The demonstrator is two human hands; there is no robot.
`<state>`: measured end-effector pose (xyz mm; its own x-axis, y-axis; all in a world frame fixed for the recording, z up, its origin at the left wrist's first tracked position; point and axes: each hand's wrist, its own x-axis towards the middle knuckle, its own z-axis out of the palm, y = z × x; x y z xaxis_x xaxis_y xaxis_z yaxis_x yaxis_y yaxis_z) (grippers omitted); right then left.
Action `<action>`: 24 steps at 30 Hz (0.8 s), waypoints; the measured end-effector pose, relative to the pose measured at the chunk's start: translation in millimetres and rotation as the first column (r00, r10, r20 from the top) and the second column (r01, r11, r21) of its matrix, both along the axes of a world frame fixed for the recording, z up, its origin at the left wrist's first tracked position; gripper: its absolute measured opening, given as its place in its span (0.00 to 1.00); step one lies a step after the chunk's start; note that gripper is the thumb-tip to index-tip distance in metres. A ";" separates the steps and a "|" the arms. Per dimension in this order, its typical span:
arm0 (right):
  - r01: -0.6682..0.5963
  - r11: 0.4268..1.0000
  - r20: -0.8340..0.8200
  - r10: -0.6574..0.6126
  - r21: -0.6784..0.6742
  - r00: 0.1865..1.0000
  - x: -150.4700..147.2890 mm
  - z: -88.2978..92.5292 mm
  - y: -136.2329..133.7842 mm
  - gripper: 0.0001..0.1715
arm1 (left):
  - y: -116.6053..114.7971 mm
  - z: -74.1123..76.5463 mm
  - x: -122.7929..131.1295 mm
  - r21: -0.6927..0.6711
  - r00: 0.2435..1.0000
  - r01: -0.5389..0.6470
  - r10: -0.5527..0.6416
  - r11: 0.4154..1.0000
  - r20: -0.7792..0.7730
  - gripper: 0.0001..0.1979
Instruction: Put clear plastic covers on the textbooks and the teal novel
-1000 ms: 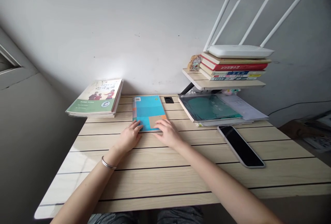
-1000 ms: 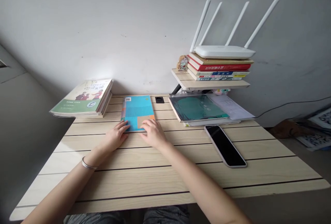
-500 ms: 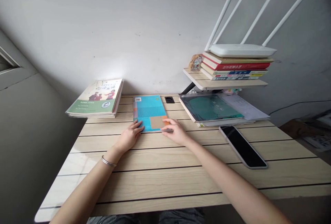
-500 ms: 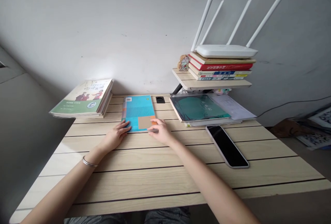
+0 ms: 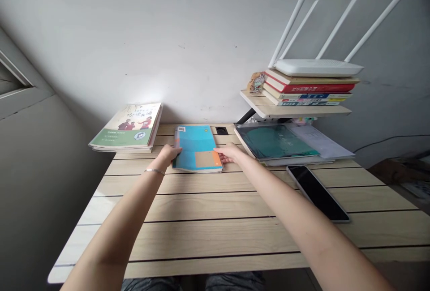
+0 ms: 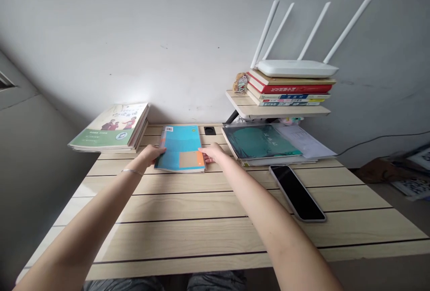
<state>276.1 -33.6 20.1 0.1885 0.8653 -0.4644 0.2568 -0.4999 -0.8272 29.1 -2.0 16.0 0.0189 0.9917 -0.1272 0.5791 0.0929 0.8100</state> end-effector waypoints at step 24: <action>-0.638 0.454 0.600 0.247 0.622 0.761 -14.4 -35.6 -71.6 0.04 | -81.7 -32.2 -19.7 0.340 0.619 0.767 -0.490 0.544 -0.614 0.21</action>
<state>261.7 -105.3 -15.5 -0.3536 0.8371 0.4174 0.6126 0.5444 -0.5730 9.4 -83.7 -16.2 0.7509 0.6174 0.2346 0.5659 -0.7846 0.2533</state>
